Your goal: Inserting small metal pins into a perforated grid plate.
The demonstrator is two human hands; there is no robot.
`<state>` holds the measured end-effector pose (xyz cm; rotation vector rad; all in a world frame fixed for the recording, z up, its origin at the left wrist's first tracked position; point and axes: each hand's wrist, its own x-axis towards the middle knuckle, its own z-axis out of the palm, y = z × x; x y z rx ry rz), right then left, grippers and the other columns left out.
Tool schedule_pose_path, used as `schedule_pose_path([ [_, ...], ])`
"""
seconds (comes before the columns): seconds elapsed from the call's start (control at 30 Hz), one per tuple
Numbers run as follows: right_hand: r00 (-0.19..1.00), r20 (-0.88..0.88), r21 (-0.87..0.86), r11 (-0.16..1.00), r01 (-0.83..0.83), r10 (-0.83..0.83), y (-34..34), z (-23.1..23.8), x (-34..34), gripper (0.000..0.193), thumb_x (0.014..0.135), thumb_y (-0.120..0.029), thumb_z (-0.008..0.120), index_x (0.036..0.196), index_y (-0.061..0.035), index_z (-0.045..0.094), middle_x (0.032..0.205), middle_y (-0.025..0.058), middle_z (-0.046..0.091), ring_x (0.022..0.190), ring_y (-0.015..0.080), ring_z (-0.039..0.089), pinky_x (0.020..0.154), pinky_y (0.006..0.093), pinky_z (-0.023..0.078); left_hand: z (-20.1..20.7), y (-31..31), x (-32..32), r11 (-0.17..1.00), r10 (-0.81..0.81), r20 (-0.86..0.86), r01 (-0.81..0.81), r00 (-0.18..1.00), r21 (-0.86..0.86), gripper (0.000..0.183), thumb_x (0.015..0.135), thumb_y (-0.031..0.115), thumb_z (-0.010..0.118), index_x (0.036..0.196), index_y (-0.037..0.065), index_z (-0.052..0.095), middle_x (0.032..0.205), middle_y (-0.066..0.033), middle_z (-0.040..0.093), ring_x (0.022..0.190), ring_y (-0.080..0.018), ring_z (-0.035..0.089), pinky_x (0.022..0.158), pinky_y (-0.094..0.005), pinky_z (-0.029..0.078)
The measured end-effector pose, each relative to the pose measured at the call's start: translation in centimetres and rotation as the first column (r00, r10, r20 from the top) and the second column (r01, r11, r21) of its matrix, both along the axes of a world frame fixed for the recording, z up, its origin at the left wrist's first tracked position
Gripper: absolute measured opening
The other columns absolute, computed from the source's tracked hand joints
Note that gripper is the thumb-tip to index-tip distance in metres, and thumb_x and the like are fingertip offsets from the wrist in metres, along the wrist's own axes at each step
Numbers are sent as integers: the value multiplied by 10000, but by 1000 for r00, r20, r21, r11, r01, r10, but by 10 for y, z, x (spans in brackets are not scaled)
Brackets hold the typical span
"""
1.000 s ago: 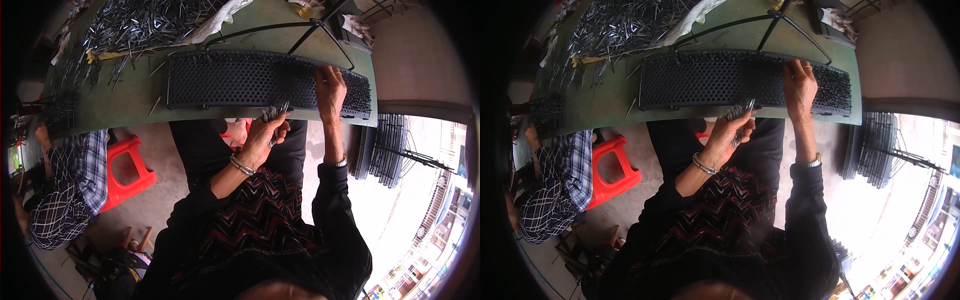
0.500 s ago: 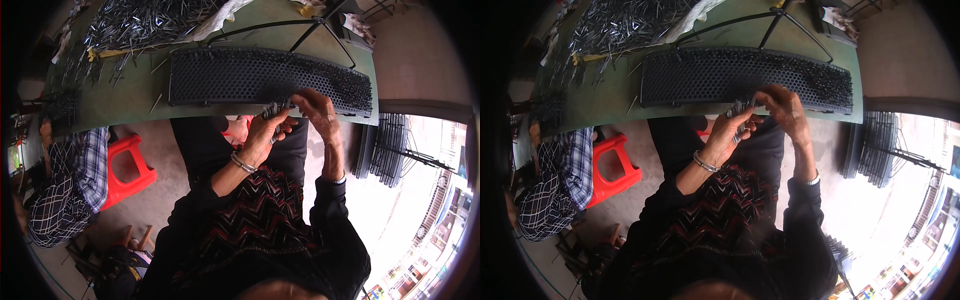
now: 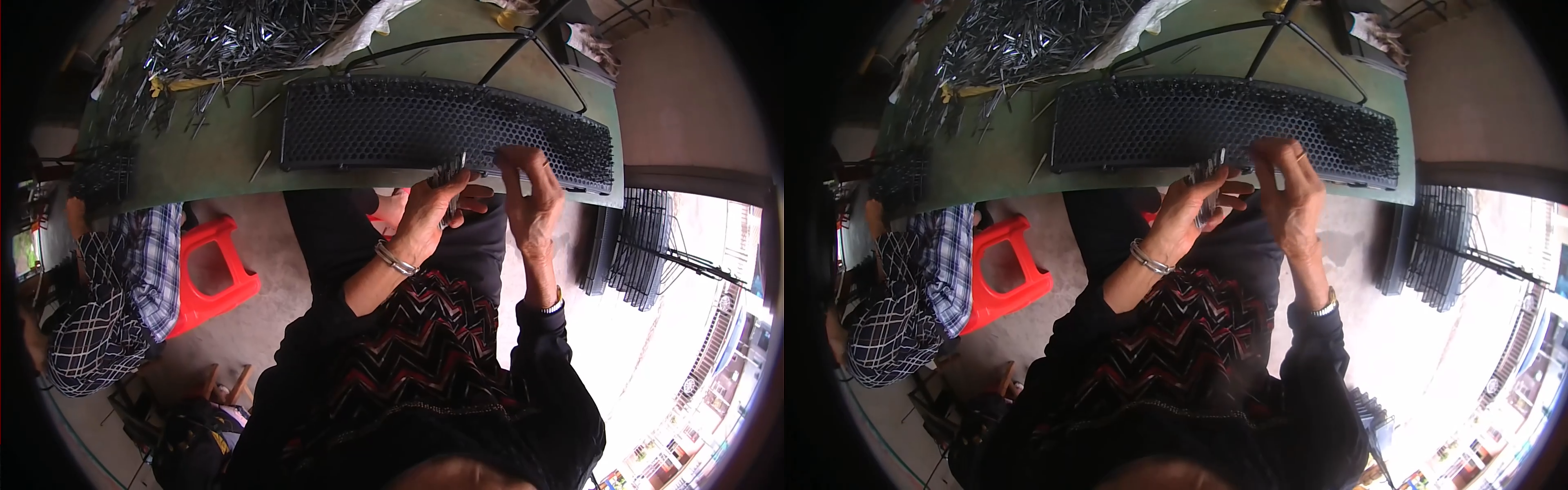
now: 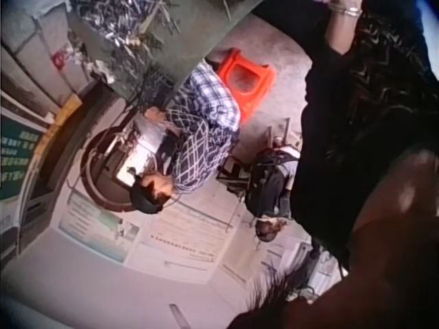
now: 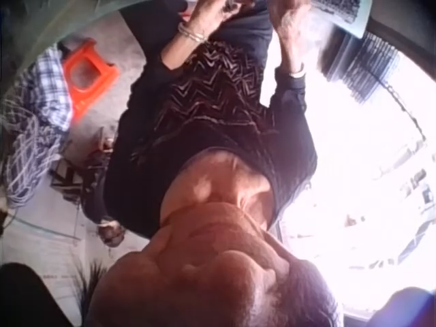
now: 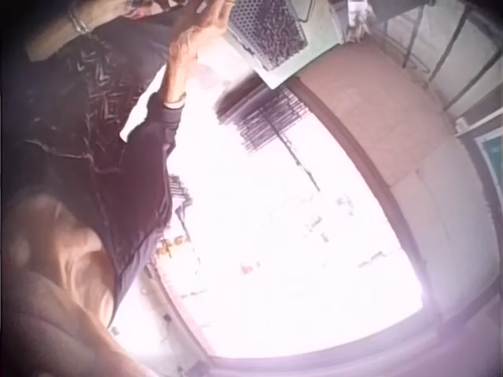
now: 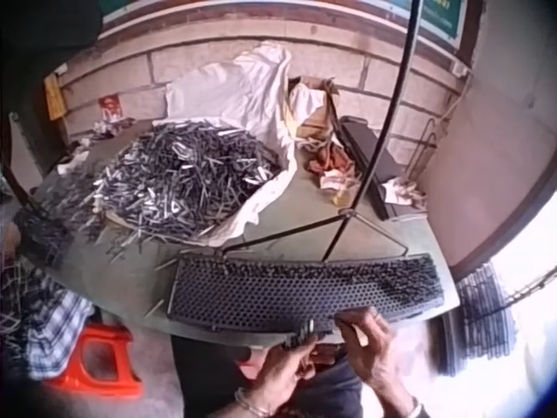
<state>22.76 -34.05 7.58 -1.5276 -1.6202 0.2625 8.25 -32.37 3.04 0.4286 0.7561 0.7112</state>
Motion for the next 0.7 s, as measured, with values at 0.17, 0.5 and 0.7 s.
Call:
schedule_pose_path([
  [0.17,929,336,84,977,-196,158,-12,-14,-9,272,708,49,690,966,-34,660,1004,76,639,893,248,616,755,335,508,-9,9,2,992,77,107,-66,991,-107,190,911,229,602,894,42,621,730,-19,606,533,-89,523,404,-193,320],
  [0.5,923,-374,-354,934,-57,-86,-6,-13,6,232,888,-167,635,1036,10,612,905,57,654,752,105,566,683,245,463,1,10,-3,997,-51,0,51,999,57,210,906,232,621,836,34,625,685,-57,628,562,-80,550,420,-200,312],
  [0.7,850,-519,-501,837,-220,-87,8,-19,18,209,860,-159,635,946,30,608,771,34,597,683,88,544,597,235,449,1,-1,1,992,-34,-123,48,992,113,217,906,226,616,941,14,649,720,-85,649,542,-67,534,389,-170,278],
])
